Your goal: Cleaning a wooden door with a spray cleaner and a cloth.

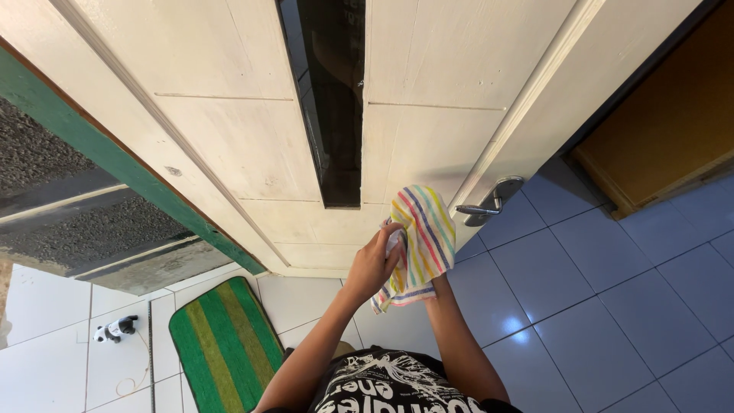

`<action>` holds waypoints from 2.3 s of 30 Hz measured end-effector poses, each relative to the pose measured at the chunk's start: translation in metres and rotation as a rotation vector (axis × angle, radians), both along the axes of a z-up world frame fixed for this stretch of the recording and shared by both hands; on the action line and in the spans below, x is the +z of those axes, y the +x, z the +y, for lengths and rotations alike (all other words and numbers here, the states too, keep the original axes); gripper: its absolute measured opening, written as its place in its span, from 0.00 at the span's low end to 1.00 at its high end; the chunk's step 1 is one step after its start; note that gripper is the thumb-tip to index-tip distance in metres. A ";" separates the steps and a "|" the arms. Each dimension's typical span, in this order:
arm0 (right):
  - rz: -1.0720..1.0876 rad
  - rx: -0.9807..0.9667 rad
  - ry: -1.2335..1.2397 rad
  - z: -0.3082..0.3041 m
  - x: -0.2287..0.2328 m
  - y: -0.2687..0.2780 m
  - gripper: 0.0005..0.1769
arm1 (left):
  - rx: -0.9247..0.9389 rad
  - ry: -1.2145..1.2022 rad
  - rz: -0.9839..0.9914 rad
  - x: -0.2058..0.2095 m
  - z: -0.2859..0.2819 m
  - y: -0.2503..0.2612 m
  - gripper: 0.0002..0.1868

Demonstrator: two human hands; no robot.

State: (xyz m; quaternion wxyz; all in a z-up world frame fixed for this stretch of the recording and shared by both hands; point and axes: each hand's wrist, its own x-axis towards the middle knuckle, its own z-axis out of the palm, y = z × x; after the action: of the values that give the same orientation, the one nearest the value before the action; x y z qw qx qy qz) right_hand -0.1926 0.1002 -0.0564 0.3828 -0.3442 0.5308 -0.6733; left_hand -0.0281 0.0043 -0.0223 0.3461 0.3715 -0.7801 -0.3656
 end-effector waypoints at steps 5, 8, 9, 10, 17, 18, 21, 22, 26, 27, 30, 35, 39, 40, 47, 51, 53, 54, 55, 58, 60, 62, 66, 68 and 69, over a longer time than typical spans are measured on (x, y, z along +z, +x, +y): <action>-0.027 -0.012 -0.014 -0.051 0.004 0.016 0.25 | -0.011 -0.001 -0.001 -0.003 0.001 0.003 0.18; -0.043 -0.022 -0.025 -0.060 0.000 0.016 0.25 | -0.006 -0.009 -0.008 0.001 0.002 0.004 0.18; -0.048 -0.024 -0.029 -0.062 -0.002 0.016 0.25 | -0.012 0.009 -0.028 0.004 0.003 0.005 0.19; -0.053 -0.027 -0.033 -0.064 -0.003 0.017 0.25 | -0.012 0.009 -0.029 -0.002 0.003 0.005 0.19; -0.082 -0.049 -0.069 -0.082 -0.002 0.011 0.25 | 0.053 -0.017 -0.004 0.000 0.002 0.010 0.21; -0.086 -0.052 -0.079 -0.086 0.001 0.010 0.25 | 0.095 0.000 0.033 0.008 0.001 0.012 0.25; -0.097 -0.049 -0.098 -0.103 0.008 -0.010 0.25 | 0.214 0.145 0.045 0.025 -0.003 0.019 0.28; -0.095 -0.046 -0.100 -0.110 0.030 -0.015 0.25 | 0.217 0.144 0.047 0.027 -0.007 0.021 0.28; 1.009 -0.475 -0.470 -0.152 0.096 -0.030 0.16 | 0.281 -0.109 0.201 0.036 -0.025 0.023 0.36; 1.013 -0.508 -0.504 -0.166 0.108 -0.031 0.18 | 0.306 -0.104 0.170 0.039 -0.031 0.023 0.36; 1.397 -0.472 -0.743 -0.208 0.123 -0.033 0.22 | 0.314 -0.163 0.154 0.049 -0.055 0.016 0.27; 1.766 -0.361 -0.603 -0.234 0.104 -0.039 0.24 | 0.244 -0.443 0.102 0.091 -0.089 -0.002 0.29; 1.874 -0.307 -0.722 -0.230 0.100 -0.062 0.19 | 0.065 -0.823 0.051 0.125 -0.111 -0.011 0.48; 1.875 -0.309 -0.716 -0.223 0.103 -0.065 0.19 | 0.060 -0.822 0.052 0.114 -0.117 -0.017 0.48; 1.804 -0.333 -0.696 -0.195 0.111 -0.100 0.13 | 0.085 -0.864 -0.079 0.073 -0.135 -0.066 0.48; 1.724 -0.310 -0.687 -0.173 0.115 -0.124 0.09 | 0.057 -0.864 -0.079 0.065 -0.126 -0.095 0.45; 1.727 -0.367 -0.649 -0.166 0.114 -0.132 0.09 | 0.043 -0.878 -0.070 0.063 -0.123 -0.109 0.44; 1.730 -0.422 -0.622 -0.166 0.117 -0.137 0.10 | 0.038 -0.897 -0.059 0.065 -0.125 -0.118 0.44; 1.734 -0.424 -0.620 -0.166 0.115 -0.138 0.10 | 0.036 -0.897 -0.055 0.066 -0.123 -0.119 0.44; 1.630 -0.490 -0.577 -0.161 0.107 -0.130 0.08 | -0.010 -0.872 -0.081 0.069 -0.112 -0.115 0.44; 1.472 -0.552 -0.563 -0.169 0.110 -0.118 0.09 | -0.032 -0.793 -0.065 0.077 -0.115 -0.105 0.46; 1.477 -0.540 -0.586 -0.174 0.118 -0.100 0.10 | 0.017 -0.813 -0.107 0.070 -0.120 -0.092 0.46; 1.455 -0.470 -0.617 -0.186 0.127 -0.058 0.13 | 0.120 -0.823 -0.160 0.070 -0.127 -0.056 0.46; 1.432 -0.433 -0.647 -0.194 0.133 -0.035 0.13 | 0.150 -0.814 -0.143 0.080 -0.127 -0.041 0.47; 1.407 -0.401 -0.668 -0.198 0.135 -0.025 0.12 | 0.171 -0.805 -0.128 0.084 -0.127 -0.034 0.48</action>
State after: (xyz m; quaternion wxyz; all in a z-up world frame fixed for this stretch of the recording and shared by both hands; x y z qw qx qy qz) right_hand -0.2173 -0.0974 0.0788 -0.2930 -0.6821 0.4697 -0.4778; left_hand -0.0624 -0.1228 0.0621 0.4435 0.2918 -0.8471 0.0223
